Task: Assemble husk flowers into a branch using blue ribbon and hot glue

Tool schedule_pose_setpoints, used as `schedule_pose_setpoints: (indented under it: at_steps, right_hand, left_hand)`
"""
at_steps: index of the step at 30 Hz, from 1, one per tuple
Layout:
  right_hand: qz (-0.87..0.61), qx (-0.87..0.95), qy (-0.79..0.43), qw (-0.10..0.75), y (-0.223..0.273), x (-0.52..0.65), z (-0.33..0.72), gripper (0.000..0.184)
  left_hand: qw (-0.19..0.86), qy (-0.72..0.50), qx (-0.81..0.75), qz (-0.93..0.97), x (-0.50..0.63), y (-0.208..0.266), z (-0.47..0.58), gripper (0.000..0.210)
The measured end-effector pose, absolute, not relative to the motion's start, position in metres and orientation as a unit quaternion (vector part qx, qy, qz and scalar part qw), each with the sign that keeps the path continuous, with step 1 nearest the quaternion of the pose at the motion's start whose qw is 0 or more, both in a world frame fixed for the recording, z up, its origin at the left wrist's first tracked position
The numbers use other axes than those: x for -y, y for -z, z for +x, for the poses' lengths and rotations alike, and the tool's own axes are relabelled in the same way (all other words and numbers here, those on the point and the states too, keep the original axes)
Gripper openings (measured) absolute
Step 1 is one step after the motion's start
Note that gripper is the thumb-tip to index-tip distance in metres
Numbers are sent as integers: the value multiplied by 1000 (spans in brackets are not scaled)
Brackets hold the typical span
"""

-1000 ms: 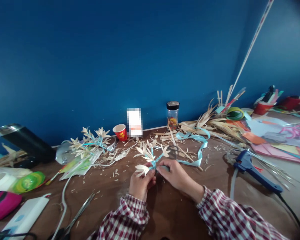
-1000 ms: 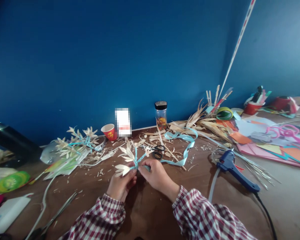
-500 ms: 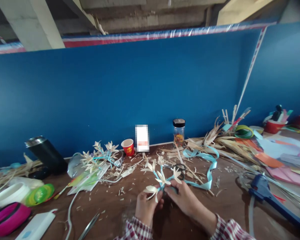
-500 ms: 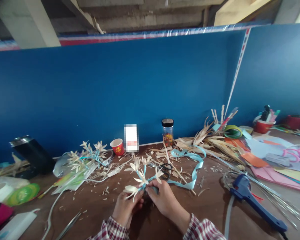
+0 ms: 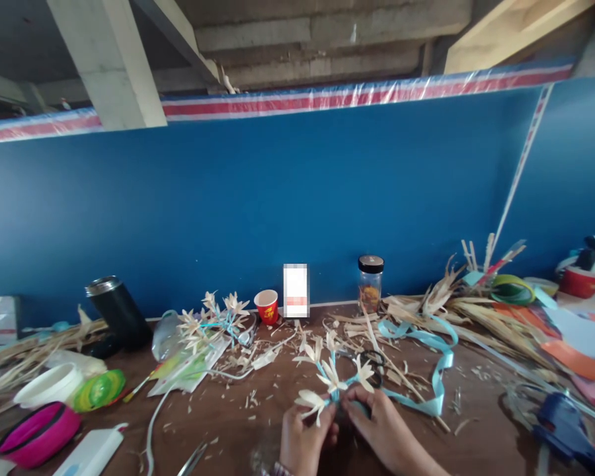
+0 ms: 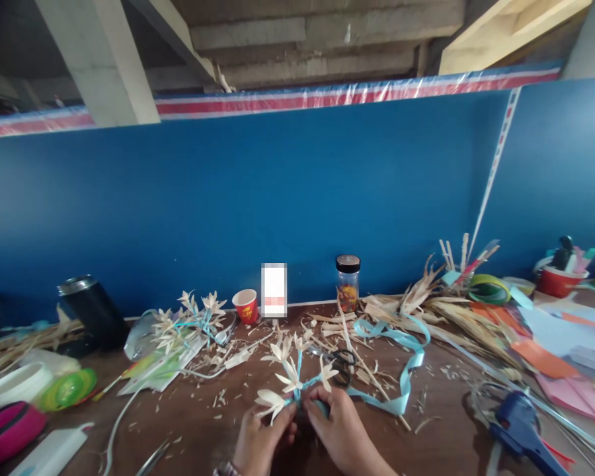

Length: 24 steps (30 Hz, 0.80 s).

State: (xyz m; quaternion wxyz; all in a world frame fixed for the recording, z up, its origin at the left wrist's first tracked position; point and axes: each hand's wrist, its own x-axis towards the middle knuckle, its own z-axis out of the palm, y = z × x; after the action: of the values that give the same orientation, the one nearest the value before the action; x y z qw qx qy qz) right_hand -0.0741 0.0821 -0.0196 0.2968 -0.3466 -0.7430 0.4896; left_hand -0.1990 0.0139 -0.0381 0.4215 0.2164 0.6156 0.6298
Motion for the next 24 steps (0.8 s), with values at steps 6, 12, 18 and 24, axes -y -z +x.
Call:
schedule_pose_setpoints:
  at_steps: [6, 12, 18, 24]
  right_hand:
    - [-353, 721, -514, 303, 18, -85, -74, 23]
    - [-353, 695, -545, 311, 25, -85, -76, 25]
    - [-359, 725, -501, 307, 30, -86, -75, 30]
    - [-342, 766, -468, 279, 14, -84, -72, 38]
  left_hand:
    - [421, -628, -620, 212, -16, 41, -201, 56]
    - [419, -626, -617, 229, -13, 37, -195, 56]
    - [426, -619, -615, 238, -13, 33, -196, 50]
    - [401, -603, -635, 268, -13, 32, -195, 37]
